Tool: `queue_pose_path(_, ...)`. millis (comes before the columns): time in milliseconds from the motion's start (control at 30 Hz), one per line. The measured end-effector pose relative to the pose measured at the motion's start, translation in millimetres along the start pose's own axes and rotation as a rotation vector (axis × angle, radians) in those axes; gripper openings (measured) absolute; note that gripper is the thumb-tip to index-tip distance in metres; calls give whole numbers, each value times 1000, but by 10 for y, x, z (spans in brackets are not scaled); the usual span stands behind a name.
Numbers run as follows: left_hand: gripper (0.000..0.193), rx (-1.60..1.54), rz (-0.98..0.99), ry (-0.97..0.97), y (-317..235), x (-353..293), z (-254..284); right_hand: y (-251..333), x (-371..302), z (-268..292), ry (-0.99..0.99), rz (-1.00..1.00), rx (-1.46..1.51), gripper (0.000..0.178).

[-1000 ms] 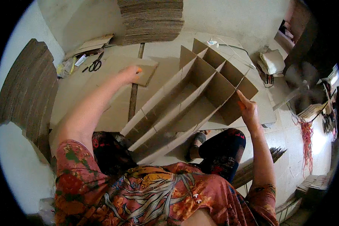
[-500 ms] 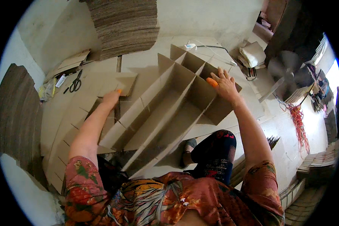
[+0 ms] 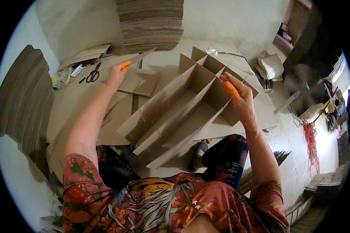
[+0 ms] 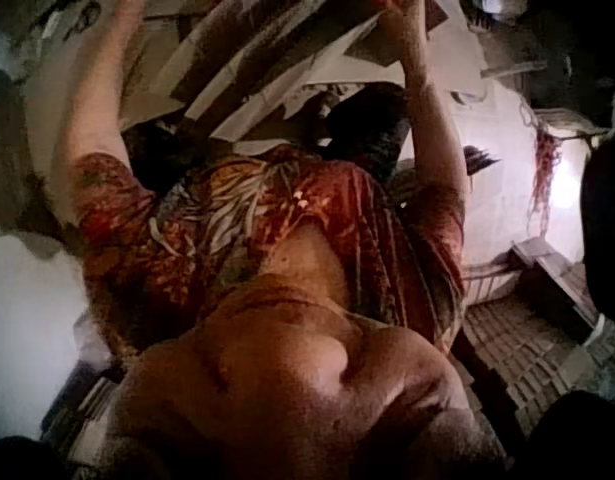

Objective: The person sits on the floor and folds pre-cut cardboard sheets into compartmentalized boxes. They repeatedly pick up flat cardboard pieces, fold along scored lines, and stack the finished boxes to the side.

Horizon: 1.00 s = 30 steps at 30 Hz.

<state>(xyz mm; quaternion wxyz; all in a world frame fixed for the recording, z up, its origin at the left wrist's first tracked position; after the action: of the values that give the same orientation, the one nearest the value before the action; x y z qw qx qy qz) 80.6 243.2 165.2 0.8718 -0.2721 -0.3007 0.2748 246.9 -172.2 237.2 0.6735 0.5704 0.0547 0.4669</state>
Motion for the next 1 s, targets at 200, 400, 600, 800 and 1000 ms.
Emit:
queue_pose_path(200, 32, -219, -618, -110, -1618, -786, -82, 104, -177, -319, 154, -296, 783, 41)
queue_pose_path(400, 38, -171, -984, 292, -2448, -1653, -284, 79, -389, -84, -361, -426, 889, 29)
queue_pose_path(600, 51, -726, -870, 13, -2586, -1981, 498, -119, -750, 712, -476, -115, 619, 20)
queue_pose_path(800, 53, -891, -1043, -281, -2700, -2308, 933, -265, -950, 781, -362, -93, 257, 21)
queue_pose_path(1000, 55, -865, -1072, -381, -2828, -2428, 1046, -166, -860, 661, -265, -48, 63, 24)
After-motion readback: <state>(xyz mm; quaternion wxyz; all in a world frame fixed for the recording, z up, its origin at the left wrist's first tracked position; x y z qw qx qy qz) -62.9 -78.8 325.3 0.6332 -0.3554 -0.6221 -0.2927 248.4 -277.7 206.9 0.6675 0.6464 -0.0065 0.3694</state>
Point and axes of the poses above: each hand's wrist, its own x-axis towards the middle knuckle, its own z-axis out of the back of the hand, y = z × x, the point moved 4 cm from there along x, towards the middle knuckle, and after that the axes turned 3 degrees about y, right-handed, at the moved point
